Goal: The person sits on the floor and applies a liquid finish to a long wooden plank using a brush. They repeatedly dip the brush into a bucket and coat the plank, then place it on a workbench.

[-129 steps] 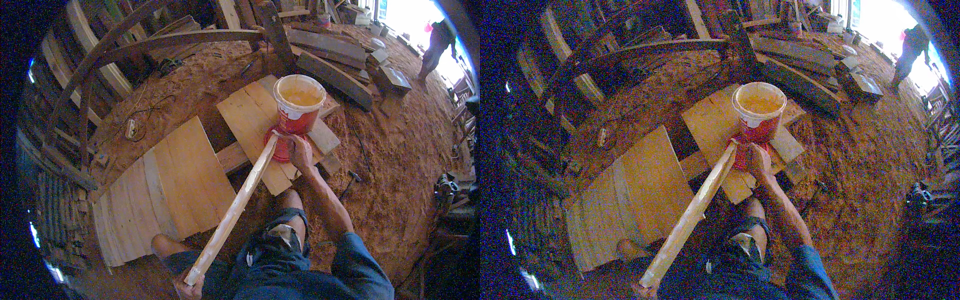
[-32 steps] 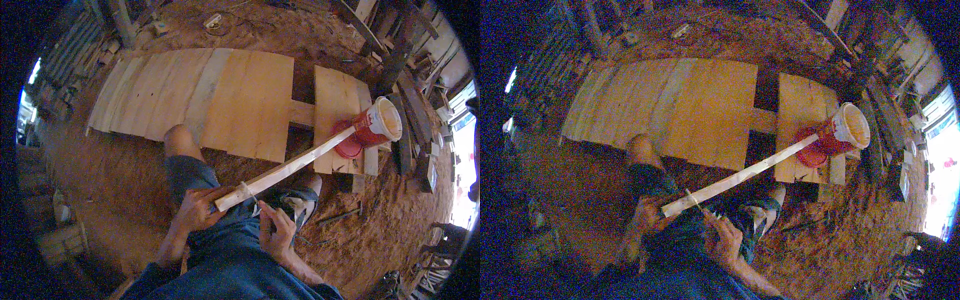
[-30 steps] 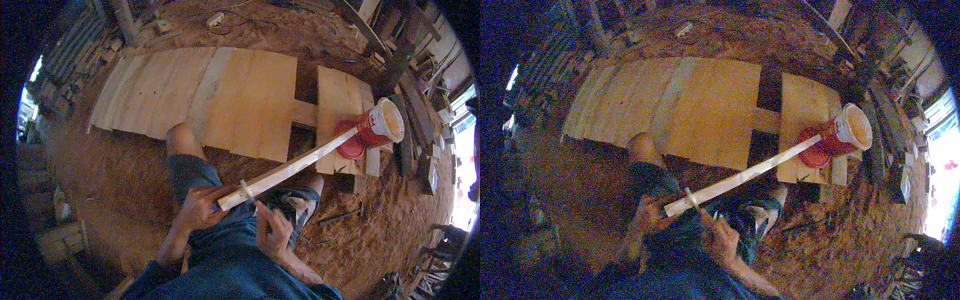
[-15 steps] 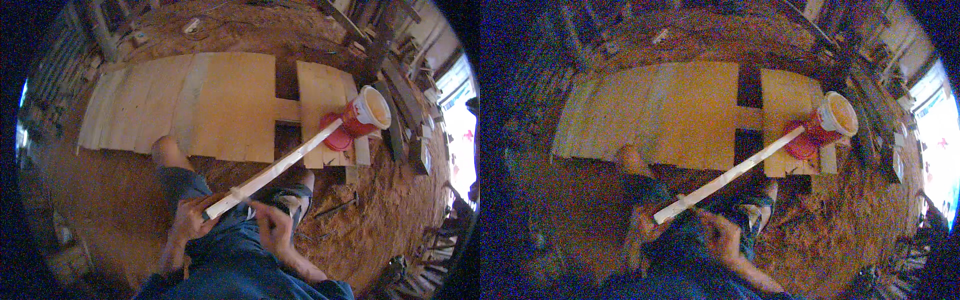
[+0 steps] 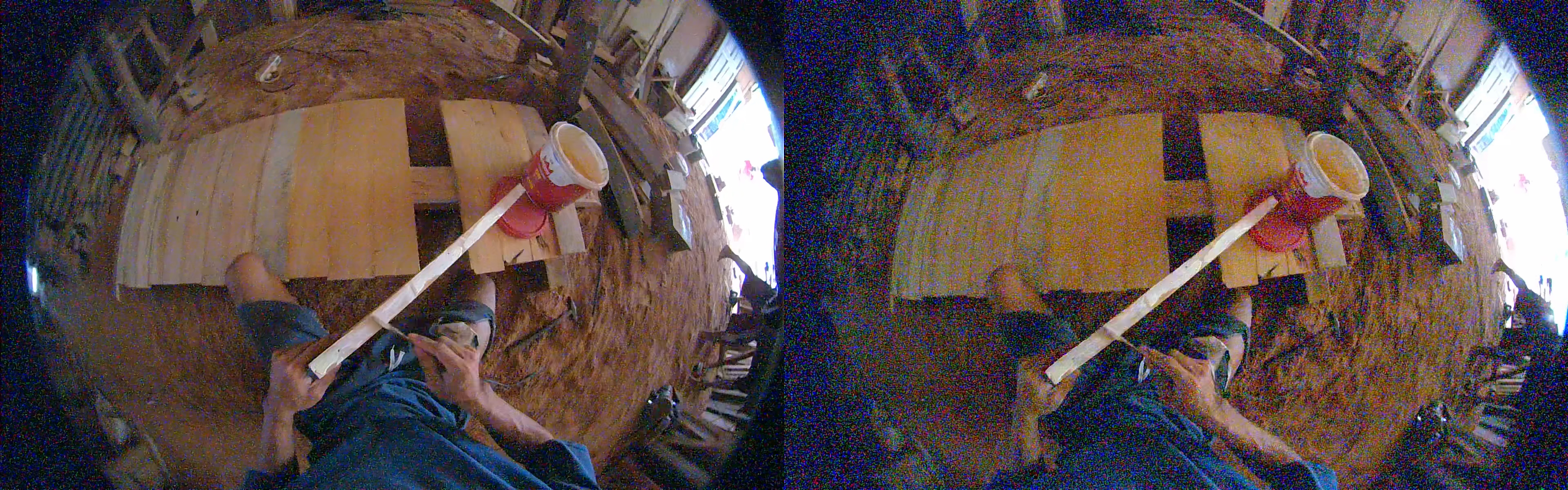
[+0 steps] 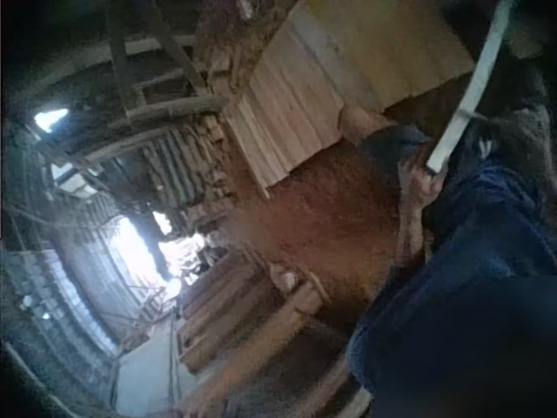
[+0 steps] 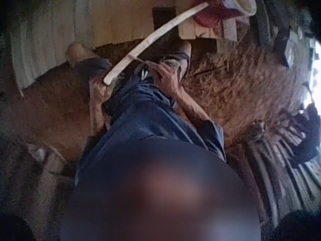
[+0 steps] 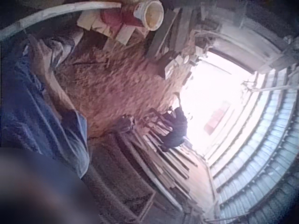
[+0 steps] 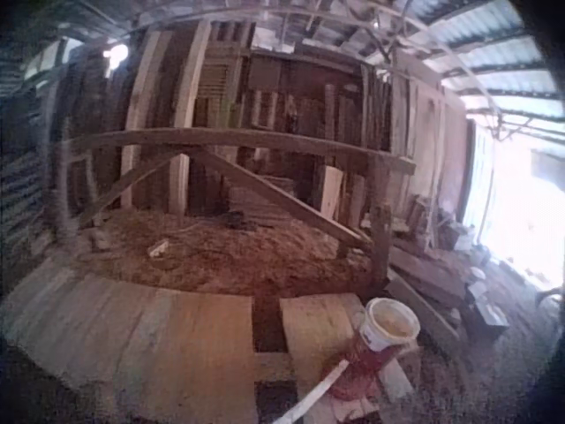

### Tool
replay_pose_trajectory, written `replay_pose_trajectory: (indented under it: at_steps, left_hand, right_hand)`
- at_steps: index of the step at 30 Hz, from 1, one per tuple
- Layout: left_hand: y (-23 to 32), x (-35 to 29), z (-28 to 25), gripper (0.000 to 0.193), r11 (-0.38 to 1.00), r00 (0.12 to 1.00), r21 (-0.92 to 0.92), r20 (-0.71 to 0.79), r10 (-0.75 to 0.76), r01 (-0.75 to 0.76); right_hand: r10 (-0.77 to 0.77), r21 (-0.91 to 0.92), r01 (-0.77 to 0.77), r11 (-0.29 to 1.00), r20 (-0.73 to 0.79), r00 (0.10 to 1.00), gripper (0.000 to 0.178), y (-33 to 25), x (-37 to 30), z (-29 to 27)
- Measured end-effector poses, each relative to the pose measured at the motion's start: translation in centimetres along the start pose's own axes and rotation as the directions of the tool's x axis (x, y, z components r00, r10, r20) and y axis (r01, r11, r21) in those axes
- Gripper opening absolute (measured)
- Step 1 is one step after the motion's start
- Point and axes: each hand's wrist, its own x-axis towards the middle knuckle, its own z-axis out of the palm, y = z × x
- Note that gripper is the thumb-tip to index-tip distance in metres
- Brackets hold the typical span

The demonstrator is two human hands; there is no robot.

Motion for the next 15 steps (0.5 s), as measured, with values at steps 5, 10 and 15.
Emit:
replay_pose_trajectory:
  at_steps: [5,10,15]
  left_hand:
    - [0.7,0.4,-0.4,0.033,0.999,1.0,-0.032,-0.007,0.008,-0.008]
    - [2.0,0.9,-1.0,0.032,0.998,0.999,-0.056,0.025,-0.031,0.033]
    - [1.7,0.5,-0.5,0.029,1.0,0.999,0.01,-0.029,-0.019,0.019]
  right_hand:
    - [0.23,-0.058,-0.24,0.969,-0.15,0.962,0.016,5.7,2.9,-2.2]
    - [0.263,-0.13,-0.338,0.932,-0.4,0.878,0.015,14.5,7.8,-4.8]
    - [0.155,-0.173,-0.177,0.969,-0.135,0.979,0.014,11.1,5.6,-4.3]
